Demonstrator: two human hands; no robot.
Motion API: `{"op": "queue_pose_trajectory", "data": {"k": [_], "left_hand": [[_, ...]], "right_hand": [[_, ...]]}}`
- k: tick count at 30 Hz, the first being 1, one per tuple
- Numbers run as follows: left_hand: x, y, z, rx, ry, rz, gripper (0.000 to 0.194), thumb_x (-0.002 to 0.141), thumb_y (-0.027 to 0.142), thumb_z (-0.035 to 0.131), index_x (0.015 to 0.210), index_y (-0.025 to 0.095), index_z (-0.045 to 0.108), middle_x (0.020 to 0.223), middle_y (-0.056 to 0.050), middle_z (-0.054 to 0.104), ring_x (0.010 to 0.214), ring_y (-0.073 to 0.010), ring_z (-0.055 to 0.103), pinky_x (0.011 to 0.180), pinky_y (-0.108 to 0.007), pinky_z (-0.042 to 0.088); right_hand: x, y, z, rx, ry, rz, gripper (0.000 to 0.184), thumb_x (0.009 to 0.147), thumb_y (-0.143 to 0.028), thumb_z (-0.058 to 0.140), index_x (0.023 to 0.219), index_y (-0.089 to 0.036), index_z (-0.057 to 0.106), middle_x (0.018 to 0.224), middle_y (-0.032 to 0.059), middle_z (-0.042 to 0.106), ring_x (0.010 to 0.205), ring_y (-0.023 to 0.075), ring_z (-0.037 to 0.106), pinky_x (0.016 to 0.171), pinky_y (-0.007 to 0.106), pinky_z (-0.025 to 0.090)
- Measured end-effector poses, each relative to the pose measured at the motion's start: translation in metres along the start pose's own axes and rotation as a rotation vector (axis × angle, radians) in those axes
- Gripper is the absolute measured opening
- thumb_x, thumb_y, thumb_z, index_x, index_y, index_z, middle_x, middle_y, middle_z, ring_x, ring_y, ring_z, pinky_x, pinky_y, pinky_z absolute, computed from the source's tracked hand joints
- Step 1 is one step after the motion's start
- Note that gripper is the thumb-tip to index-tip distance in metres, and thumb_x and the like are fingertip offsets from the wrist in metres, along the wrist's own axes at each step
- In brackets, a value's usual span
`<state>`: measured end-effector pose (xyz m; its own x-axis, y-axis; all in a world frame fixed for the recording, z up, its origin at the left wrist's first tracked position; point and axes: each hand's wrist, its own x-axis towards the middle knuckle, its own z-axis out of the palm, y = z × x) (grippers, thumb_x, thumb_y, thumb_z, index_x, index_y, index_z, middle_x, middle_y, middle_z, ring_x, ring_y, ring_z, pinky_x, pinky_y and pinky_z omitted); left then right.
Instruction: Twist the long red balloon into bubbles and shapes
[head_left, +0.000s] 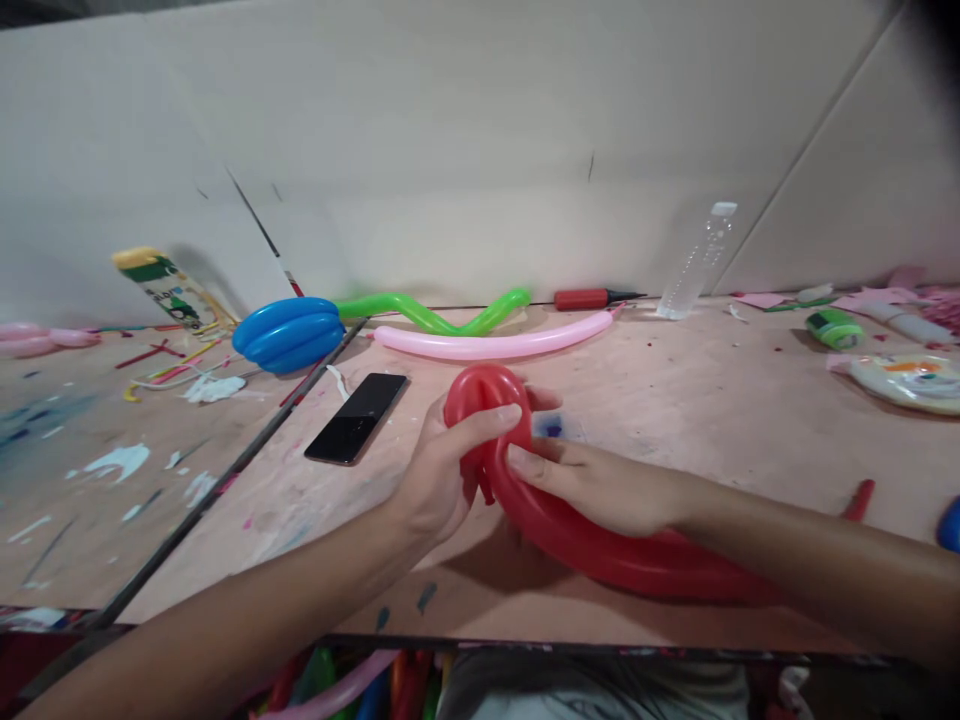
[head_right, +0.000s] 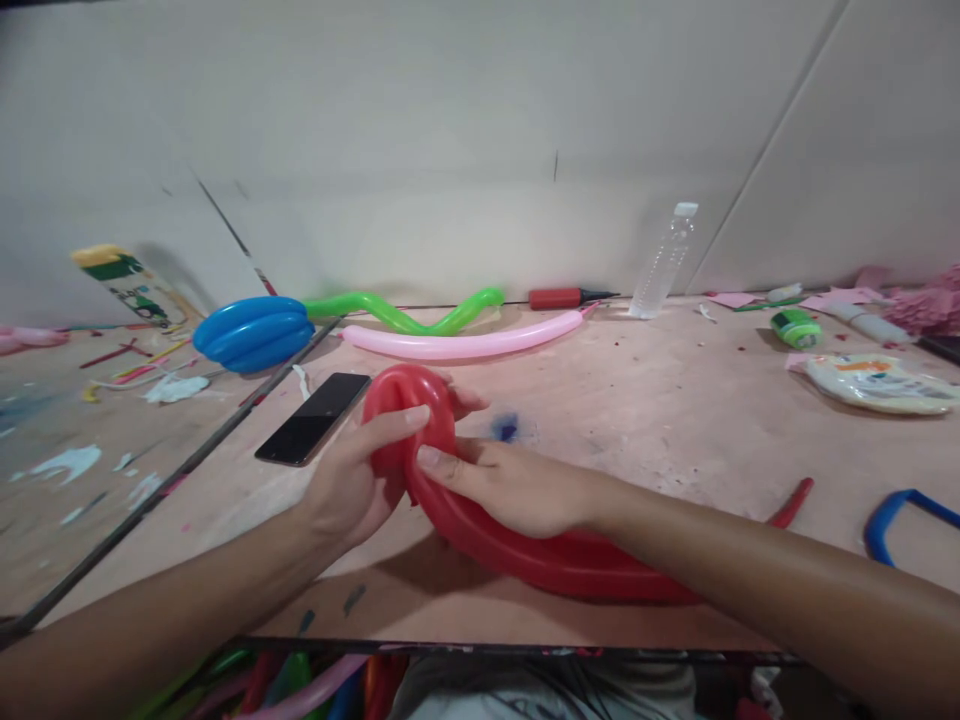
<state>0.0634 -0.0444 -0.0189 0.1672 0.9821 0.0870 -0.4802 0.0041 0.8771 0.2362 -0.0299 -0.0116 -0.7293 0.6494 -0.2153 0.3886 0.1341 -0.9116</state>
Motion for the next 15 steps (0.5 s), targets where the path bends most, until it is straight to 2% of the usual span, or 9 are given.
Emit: {"op": "queue_pose_trajectory", "data": {"k": [2,4,6,8,10,13,15], "left_hand": [[-0.004,-0.003,-0.003,-0.033,-0.054,-0.055,0.034,0.075,0.027,0.082,0.105,0.018,0.071,0.102,-0.008,0.08,0.102,-0.0282,0.075,0.089,-0.039,0.061],[-0.005,-0.006,-0.006,-0.036,-0.063,-0.072,0.035,0.073,0.028,0.085,0.103,0.018,0.071,0.095,-0.006,0.08,0.095,-0.0259,0.076,0.086,-0.037,0.061],[-0.003,-0.005,-0.009,0.026,0.009,-0.035,0.032,0.069,0.025,0.088,0.096,0.016,0.072,0.084,-0.005,0.078,0.084,-0.0218,0.075,0.081,-0.032,0.061],[0.003,-0.003,-0.012,0.084,0.125,0.036,0.029,0.067,0.023,0.089,0.088,0.015,0.071,0.075,-0.003,0.075,0.074,-0.0181,0.072,0.075,-0.028,0.059],[0.01,0.0,-0.015,0.098,0.228,0.11,0.025,0.067,0.023,0.088,0.082,0.014,0.07,0.072,-0.003,0.074,0.069,-0.0167,0.069,0.07,-0.027,0.059],[0.02,-0.001,-0.019,0.067,0.317,0.178,0.022,0.07,0.026,0.086,0.079,0.013,0.07,0.074,-0.004,0.075,0.071,-0.0169,0.07,0.07,-0.027,0.058],[0.024,-0.004,-0.019,0.04,0.344,0.182,0.025,0.07,0.028,0.087,0.081,0.013,0.071,0.078,-0.004,0.076,0.073,-0.0166,0.071,0.072,-0.026,0.058]], "right_hand": [[0.001,0.003,0.004,0.057,-0.004,-0.007,0.072,0.102,-0.074,0.031,0.107,-0.017,0.073,0.092,0.0114,0.077,0.09,0.0251,0.073,0.087,0.042,0.06],[0.002,0.005,0.006,-0.005,0.08,-0.084,0.072,0.102,-0.075,0.031,0.112,-0.017,0.073,0.102,0.0128,0.077,0.1,0.0263,0.071,0.097,0.045,0.056],[0.002,0.005,0.005,-0.147,0.153,-0.13,0.068,0.103,-0.071,0.032,0.112,-0.019,0.073,0.112,0.0125,0.076,0.108,0.0276,0.069,0.104,0.047,0.05],[0.001,0.003,0.003,-0.288,0.183,-0.068,0.062,0.103,-0.068,0.036,0.108,-0.018,0.073,0.109,0.0131,0.076,0.102,0.0298,0.07,0.098,0.048,0.052],[0.0,-0.001,0.002,-0.442,0.299,-0.042,0.049,0.1,-0.062,0.05,0.112,-0.018,0.07,0.111,0.0138,0.075,0.097,0.0314,0.07,0.088,0.046,0.052],[0.001,-0.004,0.004,-0.625,0.517,-0.179,0.042,0.095,-0.045,0.064,0.129,-0.021,0.06,0.128,0.0137,0.07,0.107,0.0324,0.068,0.086,0.043,0.051],[0.005,-0.003,0.006,-0.605,0.522,-0.215,0.049,0.094,-0.041,0.065,0.137,-0.022,0.053,0.13,0.0127,0.069,0.105,0.031,0.069,0.083,0.04,0.05]]}}
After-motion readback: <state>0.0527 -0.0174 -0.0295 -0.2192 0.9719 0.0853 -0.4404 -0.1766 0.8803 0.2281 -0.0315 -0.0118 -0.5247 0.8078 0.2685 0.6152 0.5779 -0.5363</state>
